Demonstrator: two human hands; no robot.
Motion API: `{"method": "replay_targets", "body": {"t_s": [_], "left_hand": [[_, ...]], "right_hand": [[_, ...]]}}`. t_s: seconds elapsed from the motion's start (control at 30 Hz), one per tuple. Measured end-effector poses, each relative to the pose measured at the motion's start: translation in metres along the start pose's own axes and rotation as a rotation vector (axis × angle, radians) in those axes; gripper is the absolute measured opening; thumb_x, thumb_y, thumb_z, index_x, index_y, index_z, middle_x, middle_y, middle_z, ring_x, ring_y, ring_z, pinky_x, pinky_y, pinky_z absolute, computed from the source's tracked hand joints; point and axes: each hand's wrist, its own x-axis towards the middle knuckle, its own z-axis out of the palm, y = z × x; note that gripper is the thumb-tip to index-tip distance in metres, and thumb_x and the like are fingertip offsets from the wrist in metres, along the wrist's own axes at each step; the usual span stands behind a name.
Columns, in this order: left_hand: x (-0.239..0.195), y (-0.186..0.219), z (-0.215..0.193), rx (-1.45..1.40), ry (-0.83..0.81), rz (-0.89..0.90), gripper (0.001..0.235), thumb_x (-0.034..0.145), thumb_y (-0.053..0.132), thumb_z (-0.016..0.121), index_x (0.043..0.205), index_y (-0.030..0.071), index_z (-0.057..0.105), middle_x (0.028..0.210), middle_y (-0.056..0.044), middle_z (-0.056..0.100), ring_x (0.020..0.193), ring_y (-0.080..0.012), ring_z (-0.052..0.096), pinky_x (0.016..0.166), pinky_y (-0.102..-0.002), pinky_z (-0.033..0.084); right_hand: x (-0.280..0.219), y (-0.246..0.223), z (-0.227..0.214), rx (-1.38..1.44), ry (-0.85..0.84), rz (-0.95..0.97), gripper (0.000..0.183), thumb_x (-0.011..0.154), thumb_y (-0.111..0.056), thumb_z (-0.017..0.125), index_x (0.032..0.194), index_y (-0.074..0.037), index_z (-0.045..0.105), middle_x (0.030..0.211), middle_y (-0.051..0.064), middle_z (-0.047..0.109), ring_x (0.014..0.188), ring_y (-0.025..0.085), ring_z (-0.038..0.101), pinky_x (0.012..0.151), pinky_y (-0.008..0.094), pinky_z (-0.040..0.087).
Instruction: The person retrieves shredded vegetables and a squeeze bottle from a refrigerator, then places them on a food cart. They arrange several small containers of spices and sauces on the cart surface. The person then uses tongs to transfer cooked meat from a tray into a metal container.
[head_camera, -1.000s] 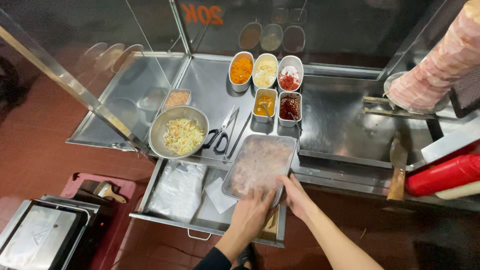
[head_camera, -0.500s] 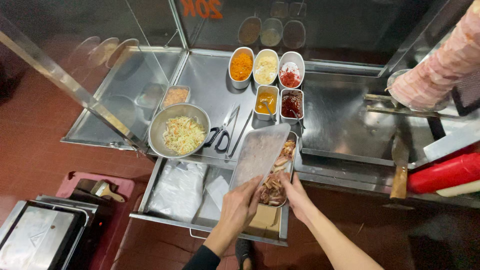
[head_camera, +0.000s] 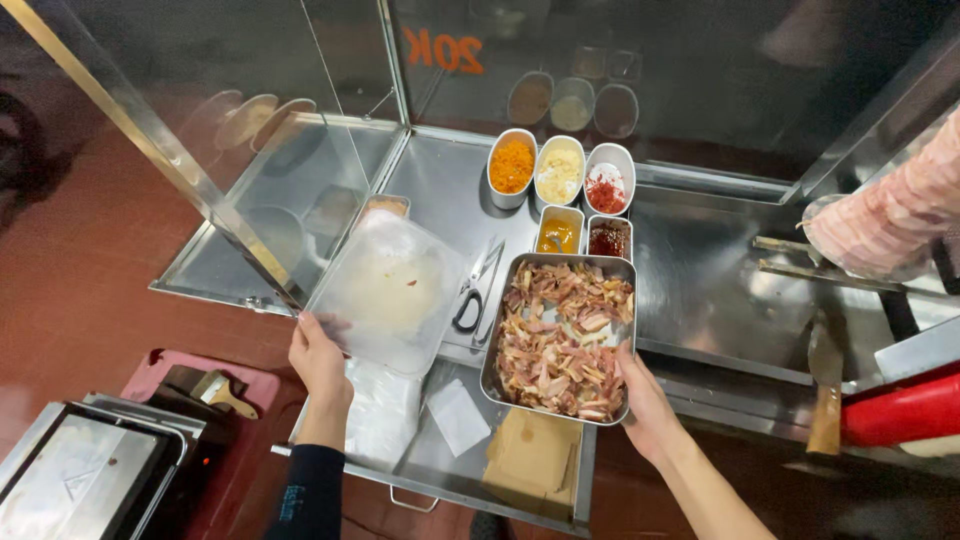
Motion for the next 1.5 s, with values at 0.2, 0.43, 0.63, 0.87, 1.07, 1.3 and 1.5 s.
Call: {"method": "replay_targets", "body": {"t_s": [0.2,0.43,0.63,0.87,1.07,1.3,1.5], "left_hand": [[0.071,-0.080,-0.011,0.253,0.139,-0.005,0.050,0.109,0.043,0.041,0.113,-0.001,0.065,0.111,-0.011,0.069,0.100,-0.0228,0.063,0.088,-0.035,0.048],[0.003,-0.035,-0.018,0.697,0.134,0.214,0.056,0.104,0.044,0.053,0.125,-0.007,0.058,0.119,-0.024,0.064,0.106,-0.0351,0.061,0.093,-0.043,0.047],[-0.096,0.025,0.076,0.262,-0.799,-0.415,0.065,0.095,0.049,0.050,0.151,0.016,0.040,0.128,-0.014,0.068,0.106,-0.0197,0.067,0.083,-0.035,0.056],[-0.170,0.025,0.163,-0.269,-0.915,-0.562,0.063,0.100,0.039,0.057,0.149,0.002,0.042,0.139,-0.016,0.060,0.121,-0.0239,0.063,0.101,-0.041,0.054],[-0.235,0.017,0.224,-0.241,-0.764,-0.505,0.067,0.097,0.043,0.059,0.150,0.010,0.034,0.143,-0.016,0.056,0.123,-0.0254,0.062,0.102,-0.045,0.055],[-0.213,-0.045,0.192,0.007,-0.873,-0.512,0.068,0.097,0.050,0.049,0.153,0.012,0.041,0.126,-0.015,0.069,0.107,-0.0236,0.071,0.083,-0.035,0.059],[-0.150,-0.098,0.074,0.543,-0.548,-0.231,0.038,0.099,0.030,0.062,0.122,0.002,0.070,0.104,-0.012,0.077,0.086,-0.0203,0.073,0.074,-0.033,0.056]], "right_hand": [[0.013,-0.005,0.018,0.095,-0.038,0.045,0.062,0.100,-0.054,0.043,0.140,-0.008,0.056,0.136,0.006,0.065,0.122,0.020,0.061,0.102,0.041,0.049],[0.014,-0.020,0.023,0.082,-0.115,0.085,0.065,0.098,-0.055,0.043,0.137,-0.005,0.058,0.133,0.008,0.068,0.120,0.022,0.064,0.100,0.041,0.050],[0.003,-0.043,0.007,0.099,-0.203,0.123,0.067,0.098,-0.056,0.047,0.136,-0.002,0.057,0.132,0.013,0.067,0.119,0.024,0.062,0.099,0.043,0.051],[-0.038,-0.067,-0.033,0.331,-0.240,-0.089,0.083,0.093,-0.066,0.046,0.140,0.002,0.055,0.139,0.016,0.064,0.127,0.028,0.061,0.105,0.045,0.047],[-0.064,-0.055,-0.048,0.233,-0.045,-0.184,0.062,0.093,-0.045,0.051,0.145,-0.012,0.048,0.145,0.006,0.059,0.132,0.022,0.057,0.111,0.049,0.046],[-0.054,-0.064,-0.094,0.339,0.039,-0.182,0.052,0.104,-0.039,0.045,0.146,-0.008,0.050,0.140,0.010,0.063,0.124,0.025,0.062,0.105,0.044,0.049],[-0.044,-0.061,-0.097,0.319,0.068,-0.156,0.055,0.103,-0.042,0.045,0.146,-0.009,0.049,0.141,0.007,0.062,0.126,0.023,0.062,0.107,0.043,0.049]]}}
